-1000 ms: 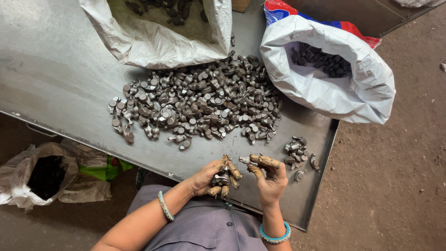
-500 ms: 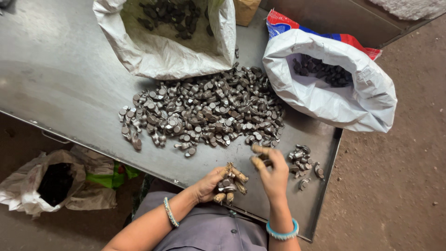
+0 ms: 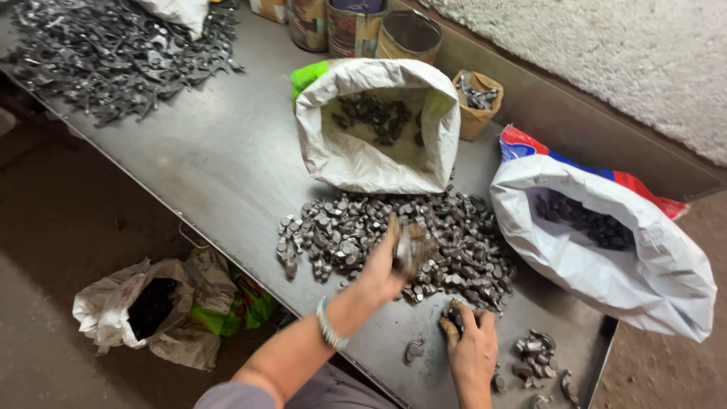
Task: The person picks up handfuls of small metal castings from a pile on a metal table, inspects individual pieces by hand, and tosses them into open sacks beside the table, repeating the pick-inspect-place cycle throughout the clip.
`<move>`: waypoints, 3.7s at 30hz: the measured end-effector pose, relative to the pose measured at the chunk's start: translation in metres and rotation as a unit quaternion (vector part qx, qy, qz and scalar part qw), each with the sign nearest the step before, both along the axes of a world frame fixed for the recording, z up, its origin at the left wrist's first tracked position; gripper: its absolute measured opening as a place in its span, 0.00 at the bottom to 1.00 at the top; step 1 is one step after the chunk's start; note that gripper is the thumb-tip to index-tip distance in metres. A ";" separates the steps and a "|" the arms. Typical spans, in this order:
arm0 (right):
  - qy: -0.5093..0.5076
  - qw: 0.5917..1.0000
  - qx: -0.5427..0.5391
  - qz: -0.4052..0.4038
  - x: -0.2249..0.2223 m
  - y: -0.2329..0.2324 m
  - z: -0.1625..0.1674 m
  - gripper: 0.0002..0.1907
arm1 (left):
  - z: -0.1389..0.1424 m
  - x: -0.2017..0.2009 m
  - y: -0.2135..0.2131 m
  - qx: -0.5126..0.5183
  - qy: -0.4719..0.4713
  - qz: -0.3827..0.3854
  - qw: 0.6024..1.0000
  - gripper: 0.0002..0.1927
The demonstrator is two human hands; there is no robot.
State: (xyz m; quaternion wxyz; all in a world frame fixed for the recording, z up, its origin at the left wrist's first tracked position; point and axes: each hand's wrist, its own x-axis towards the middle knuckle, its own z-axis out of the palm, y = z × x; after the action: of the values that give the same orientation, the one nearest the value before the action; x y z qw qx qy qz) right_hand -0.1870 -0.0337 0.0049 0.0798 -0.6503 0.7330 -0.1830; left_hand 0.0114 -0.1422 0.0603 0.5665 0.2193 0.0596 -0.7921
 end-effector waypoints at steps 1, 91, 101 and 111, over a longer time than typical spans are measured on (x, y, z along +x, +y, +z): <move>0.004 1.000 0.010 -0.004 0.000 0.000 0.000 0.23 | 0.010 0.006 -0.026 -0.032 -0.048 0.027 0.998 0.26; -0.301 0.939 -0.161 0.036 -0.016 0.067 -0.033 0.18 | -0.060 -0.014 0.109 -0.389 -0.553 -0.133 0.725 0.21; -0.732 0.679 -0.031 -0.049 -0.009 0.058 -0.032 0.14 | -0.067 -0.015 0.109 -0.136 -0.265 -0.281 0.913 0.08; -0.759 0.641 0.020 -0.111 -0.006 0.057 -0.037 0.06 | -0.067 -0.016 0.113 -0.140 -0.165 -0.305 0.927 0.10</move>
State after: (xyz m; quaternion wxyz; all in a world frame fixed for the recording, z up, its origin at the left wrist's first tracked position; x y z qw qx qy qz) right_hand -0.1933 0.0234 -0.0321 0.6004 -0.1949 0.4850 -0.6052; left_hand -0.0045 -0.0292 -0.0063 0.3240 0.2727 -0.2166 -0.8796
